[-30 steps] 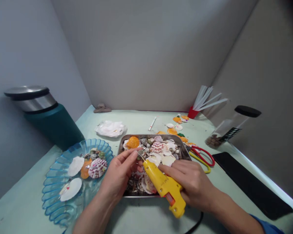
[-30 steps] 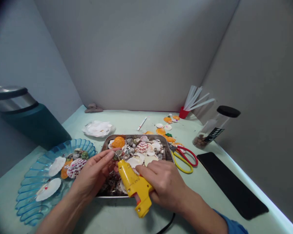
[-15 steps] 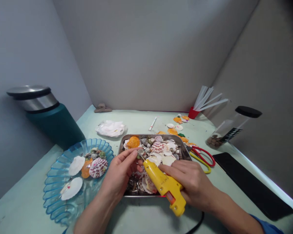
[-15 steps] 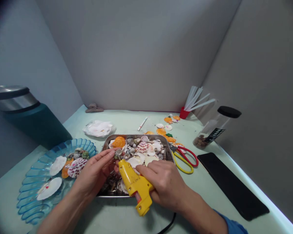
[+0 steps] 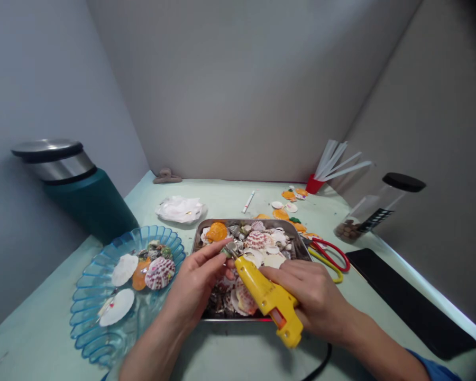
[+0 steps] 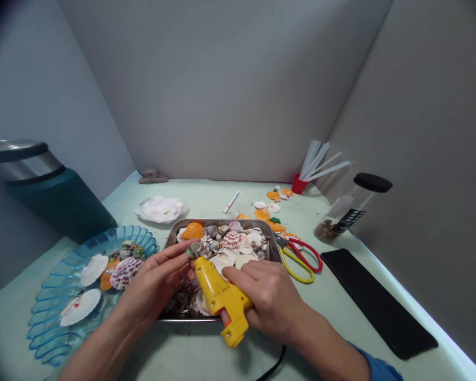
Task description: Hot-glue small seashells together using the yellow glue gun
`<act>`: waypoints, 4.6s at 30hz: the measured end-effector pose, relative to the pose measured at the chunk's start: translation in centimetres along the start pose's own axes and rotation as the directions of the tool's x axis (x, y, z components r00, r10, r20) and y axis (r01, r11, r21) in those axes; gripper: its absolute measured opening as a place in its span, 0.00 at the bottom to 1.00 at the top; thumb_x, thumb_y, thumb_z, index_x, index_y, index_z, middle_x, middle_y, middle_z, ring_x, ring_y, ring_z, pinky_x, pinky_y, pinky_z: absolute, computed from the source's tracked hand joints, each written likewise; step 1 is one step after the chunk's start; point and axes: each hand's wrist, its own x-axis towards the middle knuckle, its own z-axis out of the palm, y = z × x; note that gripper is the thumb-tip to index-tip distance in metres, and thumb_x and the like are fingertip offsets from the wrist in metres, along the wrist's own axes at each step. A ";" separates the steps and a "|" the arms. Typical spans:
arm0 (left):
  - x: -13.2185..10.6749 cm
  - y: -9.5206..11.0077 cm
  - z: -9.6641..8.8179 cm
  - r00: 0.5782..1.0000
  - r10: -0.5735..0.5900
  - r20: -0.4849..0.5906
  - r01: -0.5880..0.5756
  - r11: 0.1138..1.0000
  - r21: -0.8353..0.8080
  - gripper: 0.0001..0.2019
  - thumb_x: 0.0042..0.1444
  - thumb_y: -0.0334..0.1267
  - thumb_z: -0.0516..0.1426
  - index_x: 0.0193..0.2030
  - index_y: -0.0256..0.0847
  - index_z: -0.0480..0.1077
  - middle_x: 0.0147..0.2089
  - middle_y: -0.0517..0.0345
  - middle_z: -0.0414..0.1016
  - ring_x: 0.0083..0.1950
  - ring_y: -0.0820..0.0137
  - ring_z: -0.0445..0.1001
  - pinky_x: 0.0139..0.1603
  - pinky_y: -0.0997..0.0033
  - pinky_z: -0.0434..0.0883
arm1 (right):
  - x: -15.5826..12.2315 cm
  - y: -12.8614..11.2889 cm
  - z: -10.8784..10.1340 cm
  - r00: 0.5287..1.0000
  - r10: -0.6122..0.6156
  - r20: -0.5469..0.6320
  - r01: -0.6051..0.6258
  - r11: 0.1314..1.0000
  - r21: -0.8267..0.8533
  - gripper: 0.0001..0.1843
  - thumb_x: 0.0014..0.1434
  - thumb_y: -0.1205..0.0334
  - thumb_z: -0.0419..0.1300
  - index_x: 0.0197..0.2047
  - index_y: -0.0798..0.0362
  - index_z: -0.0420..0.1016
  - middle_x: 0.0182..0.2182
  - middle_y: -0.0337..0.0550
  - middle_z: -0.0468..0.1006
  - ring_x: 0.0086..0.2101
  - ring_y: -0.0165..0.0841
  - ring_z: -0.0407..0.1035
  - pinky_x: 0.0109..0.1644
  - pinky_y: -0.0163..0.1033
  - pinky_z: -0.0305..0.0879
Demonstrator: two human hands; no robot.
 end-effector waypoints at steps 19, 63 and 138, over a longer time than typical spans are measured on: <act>0.1 -0.3 -0.1 0.998 0.016 -0.053 -0.014 0.999 0.039 0.17 0.47 0.36 0.64 0.46 0.39 0.75 0.38 0.52 0.80 0.33 0.75 0.74 0.37 0.78 0.70 | 0.0 0.0 0.1 1.000 0.016 0.006 -0.015 1.000 -0.026 0.22 0.59 0.49 0.55 0.46 0.60 0.72 0.24 0.44 0.74 0.23 0.34 0.66 0.26 0.39 0.56; 0.0 -0.1 0.1 0.998 0.046 -0.048 -0.044 0.998 0.046 0.16 0.46 0.38 0.65 0.43 0.38 0.74 0.37 0.54 0.78 0.32 0.74 0.74 0.36 0.77 0.70 | 0.0 -0.1 0.0 1.000 0.010 -0.009 -0.010 0.998 -0.063 0.22 0.60 0.48 0.55 0.45 0.60 0.73 0.23 0.43 0.74 0.23 0.34 0.66 0.26 0.38 0.56; 0.0 -0.2 0.1 0.995 0.047 -0.087 -0.042 0.997 0.059 0.18 0.45 0.33 0.66 0.45 0.40 0.76 0.45 0.53 0.79 0.39 0.72 0.77 0.42 0.76 0.74 | 0.0 0.0 -0.2 0.999 0.032 0.019 -0.034 0.995 0.091 0.21 0.60 0.49 0.55 0.45 0.59 0.72 0.24 0.43 0.73 0.23 0.32 0.64 0.27 0.37 0.54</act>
